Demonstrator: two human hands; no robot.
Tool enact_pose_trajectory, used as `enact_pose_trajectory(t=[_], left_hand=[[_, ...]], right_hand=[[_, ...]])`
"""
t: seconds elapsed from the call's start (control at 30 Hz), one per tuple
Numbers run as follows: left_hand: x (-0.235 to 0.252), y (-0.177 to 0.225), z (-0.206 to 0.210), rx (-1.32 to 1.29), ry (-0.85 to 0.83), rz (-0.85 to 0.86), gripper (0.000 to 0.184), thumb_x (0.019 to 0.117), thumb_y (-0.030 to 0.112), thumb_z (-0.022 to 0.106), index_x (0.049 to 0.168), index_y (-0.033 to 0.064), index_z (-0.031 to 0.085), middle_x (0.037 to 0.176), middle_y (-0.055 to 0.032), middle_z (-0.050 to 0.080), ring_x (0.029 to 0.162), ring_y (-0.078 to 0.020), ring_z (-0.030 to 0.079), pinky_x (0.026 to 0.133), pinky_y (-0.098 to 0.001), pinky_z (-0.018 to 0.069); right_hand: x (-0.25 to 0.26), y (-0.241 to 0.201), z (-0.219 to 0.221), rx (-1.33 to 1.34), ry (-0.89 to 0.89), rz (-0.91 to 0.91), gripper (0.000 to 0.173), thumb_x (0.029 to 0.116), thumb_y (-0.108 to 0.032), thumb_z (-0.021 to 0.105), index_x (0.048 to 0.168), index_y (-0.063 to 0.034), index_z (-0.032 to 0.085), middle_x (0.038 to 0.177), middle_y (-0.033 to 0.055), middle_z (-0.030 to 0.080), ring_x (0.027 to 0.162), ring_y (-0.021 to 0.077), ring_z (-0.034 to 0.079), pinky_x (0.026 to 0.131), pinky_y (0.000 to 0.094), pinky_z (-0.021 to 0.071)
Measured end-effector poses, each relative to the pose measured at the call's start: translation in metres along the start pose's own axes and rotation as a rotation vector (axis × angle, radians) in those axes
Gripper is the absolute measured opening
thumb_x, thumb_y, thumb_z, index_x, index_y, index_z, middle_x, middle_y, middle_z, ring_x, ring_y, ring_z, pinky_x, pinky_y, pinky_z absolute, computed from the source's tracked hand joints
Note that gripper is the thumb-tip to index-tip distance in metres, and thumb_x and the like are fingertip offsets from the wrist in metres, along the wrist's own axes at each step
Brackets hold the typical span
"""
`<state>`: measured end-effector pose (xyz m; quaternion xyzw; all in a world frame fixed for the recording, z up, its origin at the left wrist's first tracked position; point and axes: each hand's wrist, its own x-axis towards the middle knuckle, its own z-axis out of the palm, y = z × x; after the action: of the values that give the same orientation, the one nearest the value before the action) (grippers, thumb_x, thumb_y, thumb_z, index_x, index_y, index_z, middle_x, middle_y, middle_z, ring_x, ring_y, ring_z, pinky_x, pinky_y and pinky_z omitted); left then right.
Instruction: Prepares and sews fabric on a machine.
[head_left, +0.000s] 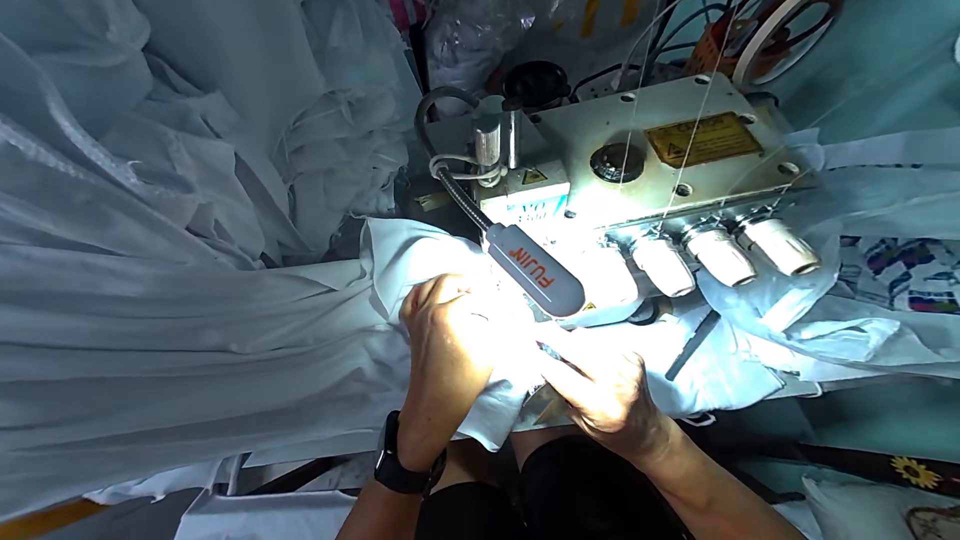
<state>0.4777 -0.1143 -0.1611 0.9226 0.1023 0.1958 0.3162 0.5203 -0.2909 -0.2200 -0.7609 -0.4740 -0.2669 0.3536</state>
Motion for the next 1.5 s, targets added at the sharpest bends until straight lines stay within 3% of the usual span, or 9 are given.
enact_pose_trajectory(t=[0.2,0.3,0.6,0.8,1.1,1.23,1.37,1.43,1.5], left_hand=[[-0.005,-0.001,0.003,0.065,0.04,0.059,0.014,0.0823,0.017,0.074,0.091,0.0056,0.076,0.105,-0.0075,0.073,0.105,-0.0212,0.066,0.097,-0.0512,0.0448],[-0.012,-0.009,0.001,0.101,0.042,0.182,0.01,0.0847,0.016,0.071,0.088,0.0102,0.079,0.103,-0.0055,0.077,0.112,-0.0184,0.07,0.106,-0.048,0.0482],[-0.003,-0.028,-0.003,0.033,-0.013,0.282,0.015,0.0827,0.015,0.071,0.094,0.0083,0.079,0.112,-0.0049,0.076,0.124,-0.0165,0.065,0.117,-0.0496,0.0383],[-0.001,-0.03,-0.003,0.011,-0.015,0.266,0.018,0.0801,0.014,0.072,0.095,0.0048,0.078,0.111,-0.0075,0.077,0.122,-0.0183,0.066,0.119,-0.0505,0.0344],[0.006,-0.035,-0.002,0.003,-0.005,0.303,0.022,0.0795,0.014,0.074,0.099,0.0053,0.079,0.112,-0.007,0.077,0.121,-0.0189,0.067,0.116,-0.0505,0.0379],[0.024,-0.033,-0.011,0.027,-0.05,0.317,0.019,0.0833,0.006,0.07,0.1,0.0005,0.076,0.112,-0.013,0.075,0.121,-0.0301,0.066,0.112,-0.0571,0.039],[0.053,-0.032,-0.017,-0.006,-0.056,0.33,0.014,0.087,0.001,0.069,0.1,-0.0041,0.073,0.113,-0.0197,0.071,0.115,-0.0333,0.065,0.103,-0.0503,0.0464],[0.065,-0.033,-0.014,-0.023,-0.018,0.28,0.014,0.0881,0.002,0.069,0.1,-0.004,0.073,0.116,-0.02,0.07,0.114,-0.0294,0.066,0.102,-0.0427,0.0494],[0.063,-0.039,-0.01,-0.046,0.041,0.191,0.014,0.0898,0.004,0.069,0.102,-0.003,0.073,0.123,-0.0209,0.067,0.118,-0.0306,0.064,0.103,-0.0439,0.0493]], right_hand=[[0.002,-0.001,-0.003,-0.064,-0.043,-0.009,0.024,0.0981,-0.008,0.053,0.095,-0.009,0.076,0.099,0.0102,0.078,0.066,0.0213,0.062,0.055,0.0327,0.0415],[0.004,-0.004,-0.004,-0.08,-0.05,-0.008,0.024,0.0977,-0.008,0.053,0.095,-0.0087,0.077,0.098,0.0101,0.078,0.065,0.0209,0.06,0.055,0.0326,0.0405],[0.009,-0.006,-0.002,-0.152,-0.051,0.017,0.025,0.0977,-0.011,0.052,0.092,-0.01,0.076,0.094,0.0085,0.078,0.066,0.0224,0.063,0.055,0.0338,0.0408],[0.009,-0.008,0.0,-0.132,-0.048,0.031,0.026,0.0961,-0.011,0.052,0.091,-0.0097,0.077,0.099,0.0101,0.079,0.065,0.0232,0.062,0.054,0.0343,0.0401],[0.011,-0.008,0.002,-0.077,-0.02,0.094,0.022,0.0941,-0.015,0.056,0.087,-0.0116,0.076,0.096,0.0186,0.074,0.066,0.0248,0.065,0.052,0.0326,0.0448],[0.015,-0.009,0.005,-0.082,-0.064,0.159,0.027,0.0912,-0.027,0.059,0.096,-0.0116,0.081,0.098,0.0206,0.074,0.068,0.0283,0.069,0.054,0.0357,0.0501],[0.018,-0.013,0.006,-0.079,-0.092,0.216,0.032,0.0929,-0.038,0.062,0.104,-0.0159,0.082,0.102,0.0222,0.073,0.07,0.0293,0.069,0.055,0.0368,0.0517],[0.018,-0.016,0.005,-0.066,-0.082,0.226,0.031,0.092,-0.036,0.064,0.109,-0.0173,0.082,0.106,0.0231,0.072,0.072,0.0288,0.069,0.056,0.0359,0.0524],[0.014,-0.018,0.001,-0.017,-0.023,0.217,0.026,0.0915,-0.031,0.067,0.105,-0.0127,0.081,0.102,0.0208,0.07,0.07,0.0242,0.066,0.056,0.0316,0.0512]])
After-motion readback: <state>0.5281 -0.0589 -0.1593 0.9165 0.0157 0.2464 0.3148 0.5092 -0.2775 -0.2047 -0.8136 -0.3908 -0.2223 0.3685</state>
